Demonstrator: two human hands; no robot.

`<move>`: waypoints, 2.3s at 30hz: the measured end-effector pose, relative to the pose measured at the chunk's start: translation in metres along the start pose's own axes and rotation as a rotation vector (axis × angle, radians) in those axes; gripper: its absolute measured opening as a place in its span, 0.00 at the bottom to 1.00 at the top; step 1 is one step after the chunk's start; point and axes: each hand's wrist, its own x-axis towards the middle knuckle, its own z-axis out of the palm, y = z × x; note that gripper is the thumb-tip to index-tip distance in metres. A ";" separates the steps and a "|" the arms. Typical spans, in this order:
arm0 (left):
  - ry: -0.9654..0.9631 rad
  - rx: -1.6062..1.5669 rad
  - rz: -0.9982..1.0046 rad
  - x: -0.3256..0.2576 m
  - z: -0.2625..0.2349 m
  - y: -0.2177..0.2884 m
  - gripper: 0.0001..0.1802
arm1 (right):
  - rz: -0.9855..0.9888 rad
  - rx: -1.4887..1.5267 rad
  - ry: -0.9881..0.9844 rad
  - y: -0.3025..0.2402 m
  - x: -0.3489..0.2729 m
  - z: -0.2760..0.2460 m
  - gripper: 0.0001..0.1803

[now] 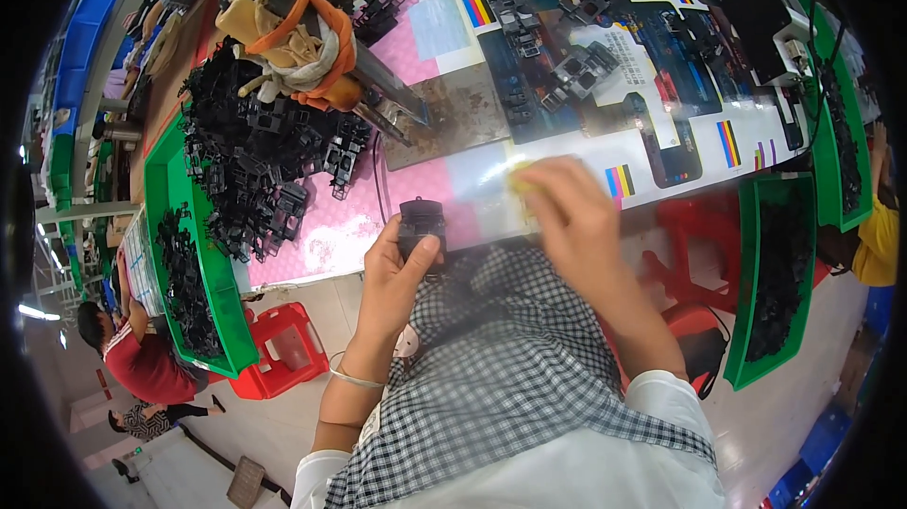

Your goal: The person assembles small black plastic components by hand at a factory workbench.

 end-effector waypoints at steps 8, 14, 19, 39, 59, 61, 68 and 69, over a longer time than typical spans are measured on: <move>0.001 -0.020 0.030 -0.003 0.010 0.004 0.15 | -0.150 0.116 -0.116 -0.016 -0.017 0.042 0.11; 0.015 0.008 0.063 -0.007 0.009 0.008 0.15 | -0.170 0.092 -0.103 -0.018 -0.020 0.045 0.10; 0.024 0.011 0.068 -0.009 0.008 0.007 0.13 | -0.194 0.109 -0.070 -0.016 -0.020 0.045 0.10; 0.103 0.581 0.551 -0.008 -0.001 0.003 0.18 | 0.422 0.708 -0.257 -0.019 -0.014 0.048 0.09; 0.020 -0.045 0.091 -0.010 -0.012 -0.002 0.18 | 0.094 -0.023 -0.116 -0.009 0.005 0.004 0.09; 0.015 -0.062 0.081 -0.009 -0.012 -0.001 0.18 | 0.012 -0.312 -0.062 -0.004 0.011 -0.008 0.11; 0.071 -0.095 0.041 0.001 -0.010 -0.004 0.17 | -0.207 -0.592 0.053 -0.015 0.018 0.000 0.16; 0.084 -0.133 0.021 0.004 -0.011 -0.005 0.16 | -0.231 -0.529 0.057 -0.015 0.016 0.005 0.15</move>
